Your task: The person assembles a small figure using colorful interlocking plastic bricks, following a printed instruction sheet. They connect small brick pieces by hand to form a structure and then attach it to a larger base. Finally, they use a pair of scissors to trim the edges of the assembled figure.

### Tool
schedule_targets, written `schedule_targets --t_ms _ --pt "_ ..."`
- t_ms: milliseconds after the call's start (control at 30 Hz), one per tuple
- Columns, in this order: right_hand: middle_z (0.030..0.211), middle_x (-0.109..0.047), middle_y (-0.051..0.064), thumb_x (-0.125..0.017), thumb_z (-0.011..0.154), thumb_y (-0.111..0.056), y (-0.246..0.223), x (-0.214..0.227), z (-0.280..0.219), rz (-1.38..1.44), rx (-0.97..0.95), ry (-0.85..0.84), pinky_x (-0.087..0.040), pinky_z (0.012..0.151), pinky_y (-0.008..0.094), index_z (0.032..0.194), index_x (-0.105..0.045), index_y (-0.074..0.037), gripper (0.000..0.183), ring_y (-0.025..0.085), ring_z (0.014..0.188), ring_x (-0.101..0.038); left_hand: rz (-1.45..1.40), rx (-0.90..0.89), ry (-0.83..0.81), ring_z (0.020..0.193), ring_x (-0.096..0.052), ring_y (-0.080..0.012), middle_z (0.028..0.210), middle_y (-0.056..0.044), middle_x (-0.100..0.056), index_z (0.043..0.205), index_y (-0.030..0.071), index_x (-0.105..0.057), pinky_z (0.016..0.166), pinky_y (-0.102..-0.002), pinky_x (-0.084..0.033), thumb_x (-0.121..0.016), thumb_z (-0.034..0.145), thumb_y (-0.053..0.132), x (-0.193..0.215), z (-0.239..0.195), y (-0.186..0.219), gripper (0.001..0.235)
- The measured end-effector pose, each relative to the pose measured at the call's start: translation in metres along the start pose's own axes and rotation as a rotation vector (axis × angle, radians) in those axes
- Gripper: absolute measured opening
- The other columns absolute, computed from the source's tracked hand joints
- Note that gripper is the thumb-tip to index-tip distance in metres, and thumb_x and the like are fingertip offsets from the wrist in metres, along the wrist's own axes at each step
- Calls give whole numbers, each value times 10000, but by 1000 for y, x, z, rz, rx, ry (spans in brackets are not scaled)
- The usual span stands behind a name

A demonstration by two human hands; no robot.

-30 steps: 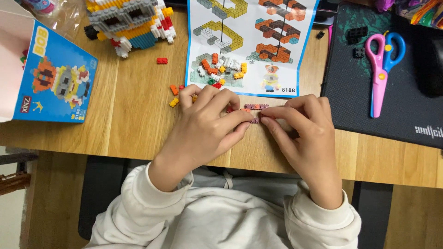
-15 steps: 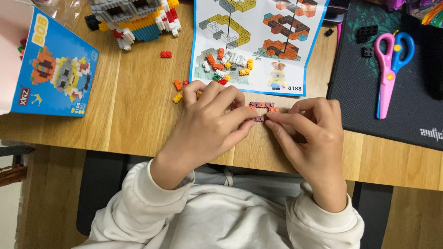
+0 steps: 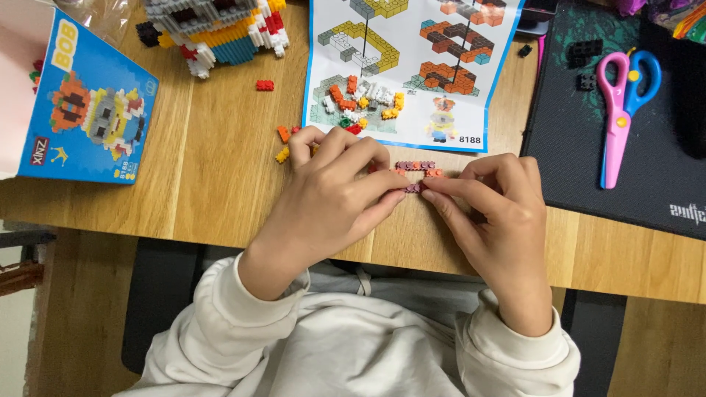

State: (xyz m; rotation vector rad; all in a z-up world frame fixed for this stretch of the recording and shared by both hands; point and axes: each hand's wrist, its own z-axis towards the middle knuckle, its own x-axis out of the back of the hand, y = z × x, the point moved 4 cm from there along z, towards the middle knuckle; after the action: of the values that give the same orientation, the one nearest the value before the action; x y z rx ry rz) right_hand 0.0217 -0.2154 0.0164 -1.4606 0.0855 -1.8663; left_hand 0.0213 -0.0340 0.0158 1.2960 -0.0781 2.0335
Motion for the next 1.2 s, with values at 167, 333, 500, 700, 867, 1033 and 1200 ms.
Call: schedule_targets --t_ms 167,333,500,700,867,1033,1200 --pt "908 -511 54 -772 918 -126 -3 1 1 -18 15 12 -360 766 331 1050 -752 -131 134 233 828 -438 -26 -11 -1 879 -495 -229 952 42 -574 893 236 -709 850 -432 -288 -742 915 253 1 0 0 44" --pt "880 -497 54 -778 940 -153 -10 5 4 -178 98 8 -336 706 381 1088 -729 -152 156 266 787 -426 -35 -17 7 871 -499 -230 959 39 -571 856 235 -710 851 -430 -286 -733 920 251 -1 0 0 71" --pt "833 -502 39 -714 969 -243 -28 10 18 -497 235 -112 -346 613 399 958 -685 -164 85 288 765 -456 -23 -19 10 862 -500 -231 938 38 -574 843 235 -713 828 -429 -291 -745 913 251 1 2 1 79" --pt "797 -466 32 -620 978 -163 -40 7 25 -635 244 -216 -365 639 371 776 -538 -158 219 258 767 -473 -13 -20 6 853 -505 -233 945 26 -581 877 240 -717 819 -427 -286 -716 922 275 0 1 1 57" --pt "784 -492 32 -681 942 -221 -28 6 26 -532 254 -229 -378 604 393 859 -679 -161 102 277 768 -482 -5 -27 7 860 -503 -242 941 30 -577 895 254 -723 825 -437 -296 -743 894 259 -1 0 1 20" --pt "758 -475 37 -711 950 -184 -24 4 19 -444 244 -169 -357 577 389 842 -677 -117 131 274 725 -450 15 -26 31 844 -492 -241 917 35 -572 903 274 -734 825 -435 -297 -749 891 261 -1 1 1 23" --pt "815 -510 49 -730 947 -162 -12 0 3 -265 214 2 -350 615 390 1025 -715 -157 80 271 736 -449 -7 -16 28 858 -489 -240 931 43 -576 861 255 -734 841 -440 -287 -764 883 277 0 0 1 44"
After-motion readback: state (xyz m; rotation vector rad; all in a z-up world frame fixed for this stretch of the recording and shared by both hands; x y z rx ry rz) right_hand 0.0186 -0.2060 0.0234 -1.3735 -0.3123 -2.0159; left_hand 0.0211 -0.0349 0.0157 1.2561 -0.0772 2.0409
